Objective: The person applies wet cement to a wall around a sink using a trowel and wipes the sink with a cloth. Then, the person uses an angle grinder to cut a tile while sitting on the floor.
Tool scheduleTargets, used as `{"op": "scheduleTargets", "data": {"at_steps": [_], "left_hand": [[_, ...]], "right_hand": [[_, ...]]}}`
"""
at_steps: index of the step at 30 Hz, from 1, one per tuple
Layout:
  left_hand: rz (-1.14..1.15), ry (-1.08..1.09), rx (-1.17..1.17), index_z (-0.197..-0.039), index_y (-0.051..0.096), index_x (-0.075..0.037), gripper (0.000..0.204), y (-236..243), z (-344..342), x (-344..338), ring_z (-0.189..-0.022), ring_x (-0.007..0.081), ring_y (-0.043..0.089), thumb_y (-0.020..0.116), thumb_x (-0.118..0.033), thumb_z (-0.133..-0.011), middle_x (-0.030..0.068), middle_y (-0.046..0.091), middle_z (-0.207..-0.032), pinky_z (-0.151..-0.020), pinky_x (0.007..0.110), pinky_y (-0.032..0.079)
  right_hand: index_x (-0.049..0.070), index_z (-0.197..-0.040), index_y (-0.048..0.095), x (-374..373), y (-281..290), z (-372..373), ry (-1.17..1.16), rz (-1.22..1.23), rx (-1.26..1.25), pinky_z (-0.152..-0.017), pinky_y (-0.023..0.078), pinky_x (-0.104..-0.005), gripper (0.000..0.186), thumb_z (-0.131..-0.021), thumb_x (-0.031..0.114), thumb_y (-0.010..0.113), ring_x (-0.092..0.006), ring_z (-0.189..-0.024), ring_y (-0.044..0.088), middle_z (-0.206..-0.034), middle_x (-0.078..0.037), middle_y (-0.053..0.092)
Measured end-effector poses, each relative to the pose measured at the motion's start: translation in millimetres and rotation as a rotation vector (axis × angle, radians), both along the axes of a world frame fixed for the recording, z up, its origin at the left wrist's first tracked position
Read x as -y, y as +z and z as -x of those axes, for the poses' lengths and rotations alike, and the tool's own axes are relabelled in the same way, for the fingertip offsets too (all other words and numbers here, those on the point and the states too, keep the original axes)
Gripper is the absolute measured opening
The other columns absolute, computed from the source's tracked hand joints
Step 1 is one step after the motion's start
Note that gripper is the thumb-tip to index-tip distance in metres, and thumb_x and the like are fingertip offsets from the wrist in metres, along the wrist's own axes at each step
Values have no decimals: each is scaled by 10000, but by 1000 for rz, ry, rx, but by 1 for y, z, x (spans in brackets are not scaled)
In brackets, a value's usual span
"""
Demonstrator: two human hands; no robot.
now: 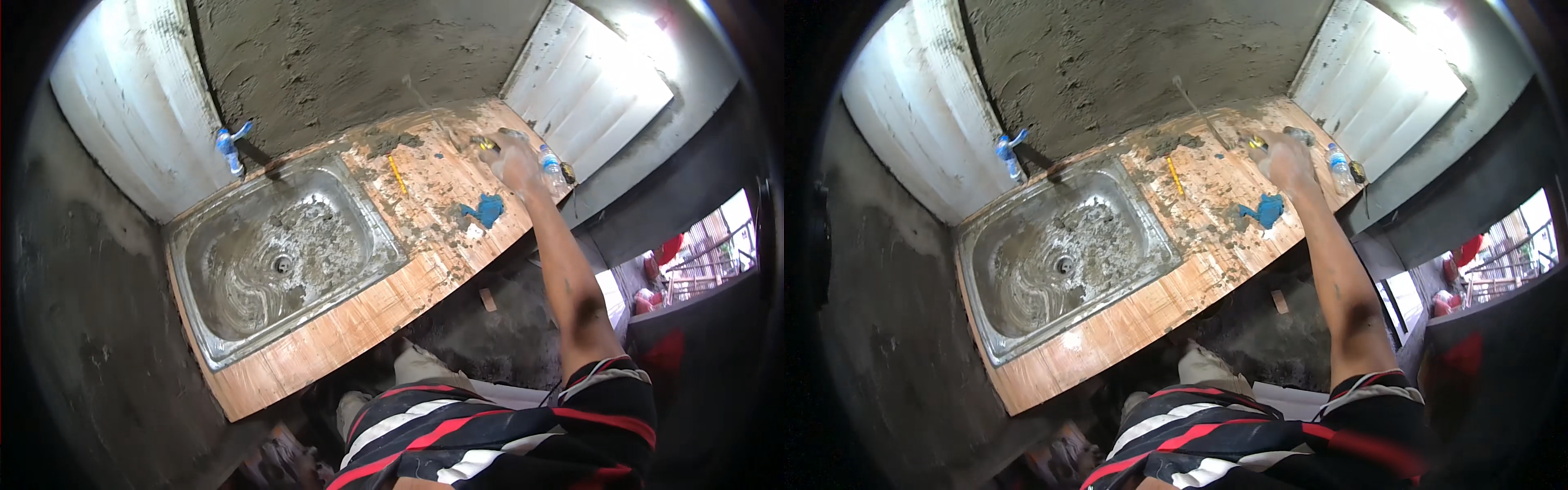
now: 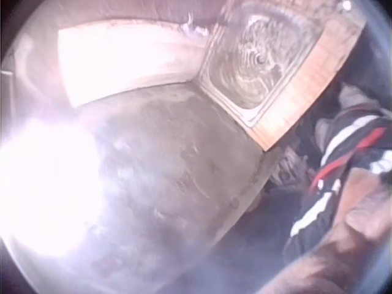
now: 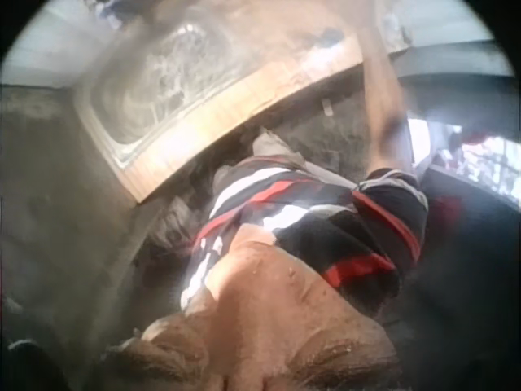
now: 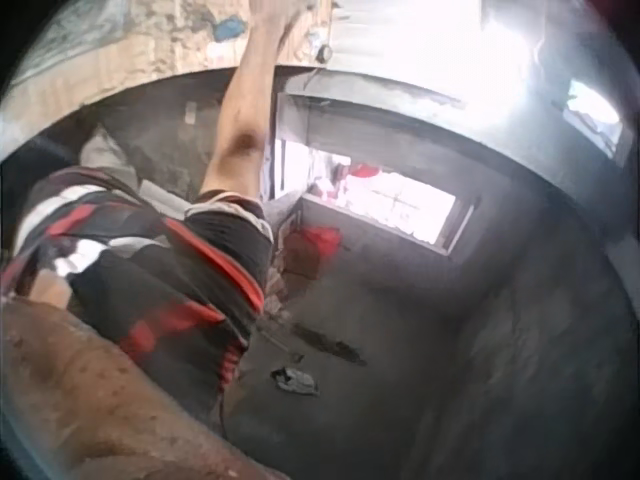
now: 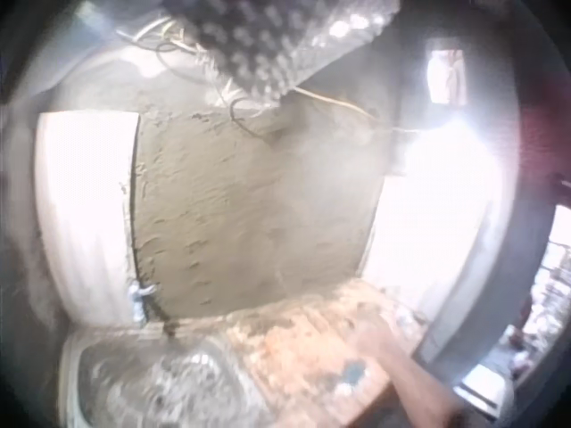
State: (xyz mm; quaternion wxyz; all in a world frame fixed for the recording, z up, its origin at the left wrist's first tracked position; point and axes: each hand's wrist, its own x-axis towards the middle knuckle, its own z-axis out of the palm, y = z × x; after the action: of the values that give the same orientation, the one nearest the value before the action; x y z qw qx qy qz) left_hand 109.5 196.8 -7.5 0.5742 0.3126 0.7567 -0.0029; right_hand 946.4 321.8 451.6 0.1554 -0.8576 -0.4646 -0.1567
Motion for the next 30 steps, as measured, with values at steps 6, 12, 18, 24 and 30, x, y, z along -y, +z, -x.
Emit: {"op": "scheduleTargets", "data": {"at_steps": [6,12,18,24,30], "left_hand": [[-135,117,51,-1228,622,-76,330,45,-47,-36,-626,141,608,684,-211,-933,14,631,-802,-492,302,455],[-124,150,-155,-1272,604,-64,389,61,-95,31,-696,148,627,697,-218,-927,39,636,-825,-551,321,481],[-53,1,-185,-1274,620,-47,410,51,-183,132,-772,184,651,712,-234,-921,74,674,-894,-636,343,509],[-65,-58,-127,-1275,636,-29,432,63,-227,146,-848,220,675,727,-249,-915,109,711,-962,-722,365,537],[45,-250,26,-1254,674,-6,436,138,-281,55,-995,256,690,743,-266,-911,167,746,-1094,-866,360,537]], "right_hand": [[131,-1205,685,-20,-42,-28,-28,213,-6,-901,518,-491,350,-888,280,700,-376,-1033,670,-1047,-178,719],[121,-1249,647,-74,-85,-129,-69,386,46,-939,545,-480,359,-904,219,640,-363,-1092,674,-1149,-180,703],[123,-1233,657,-56,-139,-192,63,390,-21,-919,541,-496,341,-911,233,664,-372,-1146,637,-1189,-189,669],[91,-1226,682,-15,-134,-150,333,-29,-156,-980,495,-471,482,-850,379,771,-396,-1139,595,-1141,-195,652],[123,-1211,713,90,-120,-127,455,475,-193,-906,512,-472,426,-835,314,769,-373,-1053,642,-1039,-173,680]]}}
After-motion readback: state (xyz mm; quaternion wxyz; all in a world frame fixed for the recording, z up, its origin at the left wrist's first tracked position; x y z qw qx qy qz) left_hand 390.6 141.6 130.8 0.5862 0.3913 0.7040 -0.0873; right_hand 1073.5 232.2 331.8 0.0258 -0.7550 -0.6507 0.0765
